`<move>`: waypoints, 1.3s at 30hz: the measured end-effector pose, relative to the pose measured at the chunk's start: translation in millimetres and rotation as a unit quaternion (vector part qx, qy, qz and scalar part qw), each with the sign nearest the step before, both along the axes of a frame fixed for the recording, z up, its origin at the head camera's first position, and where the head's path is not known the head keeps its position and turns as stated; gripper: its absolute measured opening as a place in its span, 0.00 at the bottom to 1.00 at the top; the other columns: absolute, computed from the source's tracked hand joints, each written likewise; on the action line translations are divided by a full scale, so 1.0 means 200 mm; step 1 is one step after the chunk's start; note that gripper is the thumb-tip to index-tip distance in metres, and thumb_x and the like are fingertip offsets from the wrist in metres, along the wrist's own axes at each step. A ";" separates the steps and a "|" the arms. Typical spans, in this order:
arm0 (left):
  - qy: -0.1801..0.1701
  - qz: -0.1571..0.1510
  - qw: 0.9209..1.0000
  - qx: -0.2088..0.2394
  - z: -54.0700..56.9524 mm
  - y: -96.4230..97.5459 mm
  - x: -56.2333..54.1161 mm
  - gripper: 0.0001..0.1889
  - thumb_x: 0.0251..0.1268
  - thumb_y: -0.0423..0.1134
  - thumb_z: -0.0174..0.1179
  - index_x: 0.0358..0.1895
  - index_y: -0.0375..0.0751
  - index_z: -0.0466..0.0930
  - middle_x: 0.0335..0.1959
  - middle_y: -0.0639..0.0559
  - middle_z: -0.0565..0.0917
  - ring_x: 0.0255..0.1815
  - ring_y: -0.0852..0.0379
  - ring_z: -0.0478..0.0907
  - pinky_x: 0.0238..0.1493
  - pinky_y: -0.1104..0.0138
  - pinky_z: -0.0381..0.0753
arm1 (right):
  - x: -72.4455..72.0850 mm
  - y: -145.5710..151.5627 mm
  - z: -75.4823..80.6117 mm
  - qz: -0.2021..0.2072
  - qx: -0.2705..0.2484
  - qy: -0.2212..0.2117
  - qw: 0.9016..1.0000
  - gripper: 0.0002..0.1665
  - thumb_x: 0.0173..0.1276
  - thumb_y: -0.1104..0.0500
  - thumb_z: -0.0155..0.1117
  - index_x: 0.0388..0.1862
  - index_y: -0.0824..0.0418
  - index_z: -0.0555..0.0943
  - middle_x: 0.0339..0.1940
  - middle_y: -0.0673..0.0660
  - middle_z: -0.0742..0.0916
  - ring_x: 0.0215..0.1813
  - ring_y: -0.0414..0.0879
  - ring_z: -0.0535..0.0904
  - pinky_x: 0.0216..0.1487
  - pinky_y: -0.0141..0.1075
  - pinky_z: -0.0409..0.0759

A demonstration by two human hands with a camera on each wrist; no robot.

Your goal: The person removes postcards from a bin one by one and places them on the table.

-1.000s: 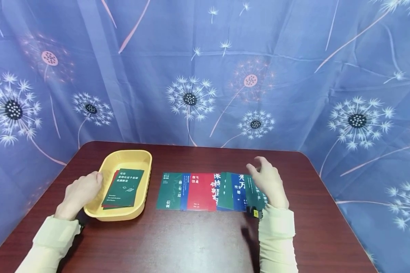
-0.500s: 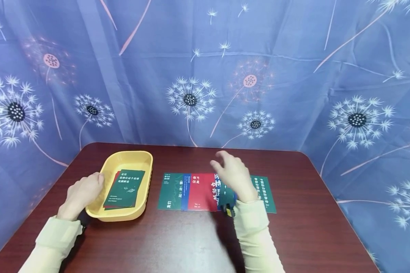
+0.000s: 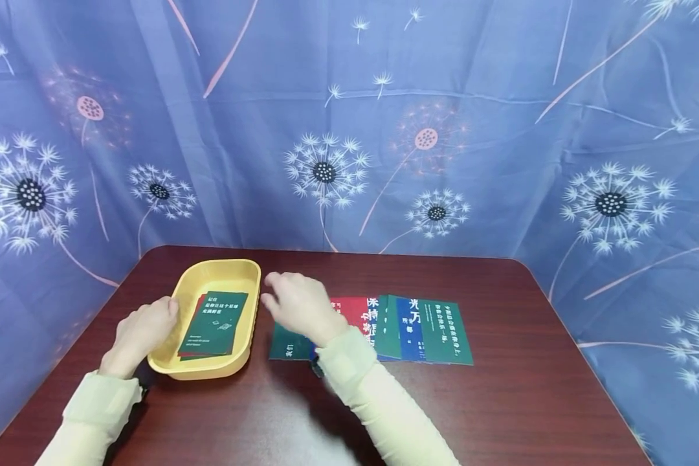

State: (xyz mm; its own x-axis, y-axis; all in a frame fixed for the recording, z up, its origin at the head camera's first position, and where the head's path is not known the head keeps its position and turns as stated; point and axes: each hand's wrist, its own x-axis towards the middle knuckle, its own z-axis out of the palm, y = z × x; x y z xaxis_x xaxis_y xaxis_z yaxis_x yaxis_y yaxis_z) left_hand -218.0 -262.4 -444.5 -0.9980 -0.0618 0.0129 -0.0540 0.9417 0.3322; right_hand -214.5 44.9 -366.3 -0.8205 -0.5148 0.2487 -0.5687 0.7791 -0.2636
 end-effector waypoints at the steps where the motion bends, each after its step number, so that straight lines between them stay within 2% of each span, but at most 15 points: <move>1: -0.002 0.000 1.000 0.000 0.00 0.00 0.00 0.26 0.79 0.47 0.29 0.39 0.31 0.75 0.35 0.25 0.79 0.35 0.28 0.77 0.28 0.41 0.71 | 0.00 -0.04 -0.01 0.010 0.011 0.008 1.000 0.15 0.71 0.50 0.60 0.52 0.55 0.81 0.39 0.50 0.86 0.41 0.45 0.82 0.40 0.43 0.80; 5: 0.000 -0.003 1.000 0.000 0.01 -0.01 0.00 0.27 0.79 0.47 0.29 0.39 0.30 0.75 0.34 0.26 0.79 0.34 0.28 0.77 0.27 0.41 0.71 | -0.02 -0.17 -0.06 0.048 0.049 0.043 0.997 0.13 0.70 0.50 0.61 0.46 0.56 0.81 0.34 0.50 0.83 0.38 0.46 0.80 0.38 0.41 0.79; 7: -0.001 -0.003 1.000 0.001 0.01 -0.01 0.00 0.27 0.79 0.47 0.29 0.40 0.30 0.75 0.35 0.26 0.79 0.34 0.28 0.77 0.28 0.41 0.71 | -0.04 -0.22 -0.10 0.067 0.066 0.066 0.993 0.13 0.71 0.49 0.61 0.44 0.56 0.81 0.35 0.51 0.82 0.40 0.47 0.80 0.39 0.40 0.78; 12: -0.003 -0.002 1.000 0.003 -0.01 0.00 0.00 0.27 0.79 0.47 0.29 0.40 0.30 0.75 0.37 0.25 0.79 0.36 0.26 0.77 0.30 0.40 0.72 | -0.08 -0.34 -0.23 0.105 0.088 0.084 0.987 0.14 0.72 0.47 0.59 0.42 0.56 0.82 0.38 0.51 0.84 0.45 0.46 0.80 0.47 0.37 0.77; 14: 0.000 -0.002 1.000 0.004 -0.02 0.01 0.01 0.26 0.79 0.47 0.29 0.40 0.30 0.75 0.36 0.25 0.79 0.36 0.27 0.77 0.29 0.40 0.72 | -0.08 -0.38 -0.28 0.096 0.103 0.087 0.986 0.16 0.73 0.45 0.57 0.40 0.55 0.82 0.37 0.50 0.85 0.45 0.45 0.81 0.48 0.36 0.76; 17: 0.011 -0.003 1.000 0.005 -0.02 0.01 0.01 0.26 0.78 0.46 0.30 0.39 0.31 0.75 0.36 0.26 0.79 0.35 0.27 0.77 0.29 0.40 0.72 | -0.09 -0.44 -0.33 0.059 0.141 0.089 0.984 0.21 0.75 0.39 0.51 0.38 0.52 0.82 0.36 0.49 0.86 0.44 0.44 0.82 0.49 0.37 0.73; 21: 0.018 -0.006 1.000 0.006 -0.01 0.03 0.01 0.25 0.78 0.46 0.31 0.39 0.31 0.75 0.36 0.25 0.80 0.35 0.27 0.78 0.29 0.40 0.72 | -0.10 -0.49 -0.38 0.011 0.184 0.052 0.982 0.28 0.76 0.34 0.42 0.48 0.52 0.81 0.43 0.49 0.86 0.50 0.43 0.81 0.61 0.39 0.65; 23: 0.017 -0.007 1.000 0.005 -0.01 0.03 0.01 0.25 0.78 0.46 0.31 0.40 0.31 0.75 0.36 0.26 0.80 0.35 0.27 0.78 0.29 0.40 0.72 | -0.10 -0.51 -0.40 -0.007 0.203 0.029 0.979 0.32 0.76 0.33 0.40 0.56 0.53 0.78 0.49 0.49 0.85 0.56 0.44 0.78 0.68 0.41 0.58; 26: 0.017 -0.008 1.000 0.006 -0.01 0.03 0.00 0.25 0.78 0.46 0.31 0.39 0.31 0.75 0.36 0.26 0.80 0.35 0.28 0.78 0.29 0.41 0.72 | -0.11 -0.53 -0.41 -0.037 0.231 -0.004 0.972 0.37 0.74 0.30 0.38 0.66 0.53 0.73 0.56 0.48 0.83 0.65 0.45 0.72 0.73 0.42 0.49; 30: 0.022 -0.011 1.000 0.012 -0.01 0.01 0.00 0.24 0.78 0.45 0.32 0.38 0.30 0.75 0.34 0.26 0.79 0.34 0.27 0.77 0.29 0.40 0.73 | -0.11 -0.59 -0.42 -0.068 0.282 -0.031 0.957 0.44 0.70 0.25 0.34 0.74 0.49 0.65 0.64 0.49 0.78 0.71 0.46 0.64 0.74 0.43 0.43; 35: 0.024 -0.027 0.999 0.025 -0.02 0.00 0.00 0.23 0.79 0.43 0.32 0.37 0.28 0.74 0.32 0.25 0.78 0.32 0.27 0.77 0.30 0.40 0.73 | -0.12 -0.66 -0.44 -0.096 0.353 -0.049 0.929 0.52 0.62 0.17 0.28 0.79 0.42 0.52 0.71 0.49 0.71 0.75 0.48 0.58 0.74 0.47 0.39; 37: 0.026 -0.030 0.999 0.027 -0.01 0.00 0.00 0.23 0.79 0.42 0.32 0.37 0.28 0.74 0.31 0.25 0.78 0.32 0.27 0.77 0.30 0.40 0.73 | -0.12 -0.67 -0.44 -0.098 0.367 -0.051 0.924 0.55 0.59 0.16 0.29 0.80 0.41 0.48 0.71 0.48 0.71 0.75 0.48 0.58 0.74 0.49 0.39; 39: 0.032 -0.031 0.999 0.027 -0.01 0.00 0.00 0.23 0.78 0.42 0.32 0.36 0.28 0.74 0.31 0.25 0.78 0.32 0.27 0.77 0.30 0.40 0.73 | -0.12 -0.68 -0.44 -0.096 0.371 -0.049 0.923 0.57 0.56 0.14 0.32 0.80 0.40 0.47 0.70 0.46 0.73 0.75 0.48 0.60 0.74 0.50 0.39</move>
State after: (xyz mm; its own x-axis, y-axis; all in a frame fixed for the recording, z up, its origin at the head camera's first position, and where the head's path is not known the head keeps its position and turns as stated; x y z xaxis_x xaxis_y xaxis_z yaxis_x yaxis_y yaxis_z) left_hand -217.3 -262.1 -446.8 -0.9972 -0.0017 0.0749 0.0273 0.9228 0.3842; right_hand -239.0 -92.0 -453.7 -0.9144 -0.3558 -0.1930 -0.4025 0.8502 0.3393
